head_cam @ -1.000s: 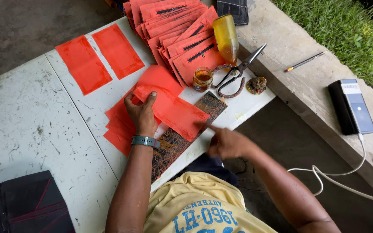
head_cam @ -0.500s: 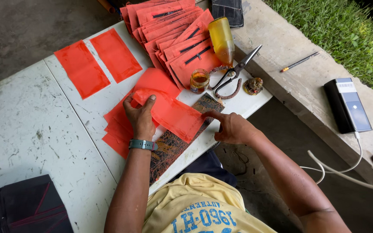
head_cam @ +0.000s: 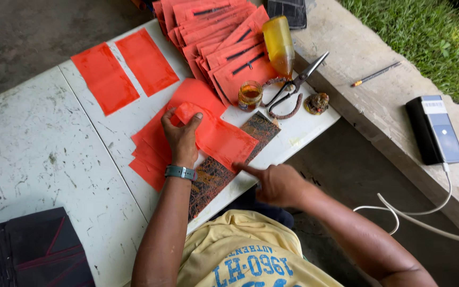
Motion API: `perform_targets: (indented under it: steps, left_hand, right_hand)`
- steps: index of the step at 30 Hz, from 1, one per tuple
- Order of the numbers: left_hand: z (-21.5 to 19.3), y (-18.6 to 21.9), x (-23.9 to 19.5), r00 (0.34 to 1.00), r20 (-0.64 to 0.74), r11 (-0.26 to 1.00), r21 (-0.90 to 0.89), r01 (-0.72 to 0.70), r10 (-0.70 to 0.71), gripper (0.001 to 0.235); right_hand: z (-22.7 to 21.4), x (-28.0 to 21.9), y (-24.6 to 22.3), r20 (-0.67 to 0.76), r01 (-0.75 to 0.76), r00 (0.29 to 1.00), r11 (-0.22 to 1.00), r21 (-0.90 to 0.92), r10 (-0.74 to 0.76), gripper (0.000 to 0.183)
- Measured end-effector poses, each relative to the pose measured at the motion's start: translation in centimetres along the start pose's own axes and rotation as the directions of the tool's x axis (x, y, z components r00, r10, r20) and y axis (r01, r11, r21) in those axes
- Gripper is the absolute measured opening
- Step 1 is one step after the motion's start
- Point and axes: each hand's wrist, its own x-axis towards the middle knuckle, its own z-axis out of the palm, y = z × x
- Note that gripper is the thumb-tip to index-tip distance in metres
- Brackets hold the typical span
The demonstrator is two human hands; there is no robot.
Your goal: The person repeatedly folds orange paper sheets by hand on a white table, aligning edges and pressing folds. Completed sheets are stacked to the left while tools such as scissors and a jar remain on the table.
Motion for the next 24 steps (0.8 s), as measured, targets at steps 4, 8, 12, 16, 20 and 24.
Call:
perform_targets:
  steps: [4, 8, 12, 16, 20, 24]
  left_hand:
    - [0.1, 0.1, 0.1, 0.999, 0.036, 1.000, -0.026, -0.005, 0.006, 0.073]
    - [0.2, 0.2, 0.0, 0.999, 0.044, 0.997, 0.076, -0.010, 0.006, 0.072]
    - [0.2, 0.1, -0.2, 0.999, 0.033, 0.992, 0.118, 0.037, -0.041, 0.072]
    - [0.3, -0.1, -0.1, 0.999, 0.034, 0.991, 0.130, 0.005, -0.010, 0.072]
    - [-0.2, -0.8, -0.2, 0.989, 0.022, 0.971, 0.191, -0.147, 0.146, 0.064]
    - [0.4, -0.1, 0.1, 0.985, -0.013, 0.976, 0.141, -0.168, 0.171, 0.062]
  right_hand:
    - [-0.2, 0.4, -1.1, -0.115, -0.092, 0.990, 0.988, -0.126, 0.077, 0.080]
    - [-1.3, 0.3, -1.3, -0.051, 0.035, 0.998, 0.984, -0.174, -0.045, 0.081]
    - [-0.9, 0.3, 1.1, -0.173, -0.118, 0.979, 0.991, -0.057, 0.107, 0.082]
    - [-1.8, 1.3, 3.7, -0.329, 0.013, 0.944, 0.992, 0.122, 0.028, 0.065]
    - [-5.4, 4.0, 4.9, -0.760, 0.073, 0.648, 0.997, 0.005, -0.044, 0.038]
    - [-9.1, 8.5, 5.2, -0.671, -0.070, 0.737, 0.978, -0.195, -0.081, 0.033]
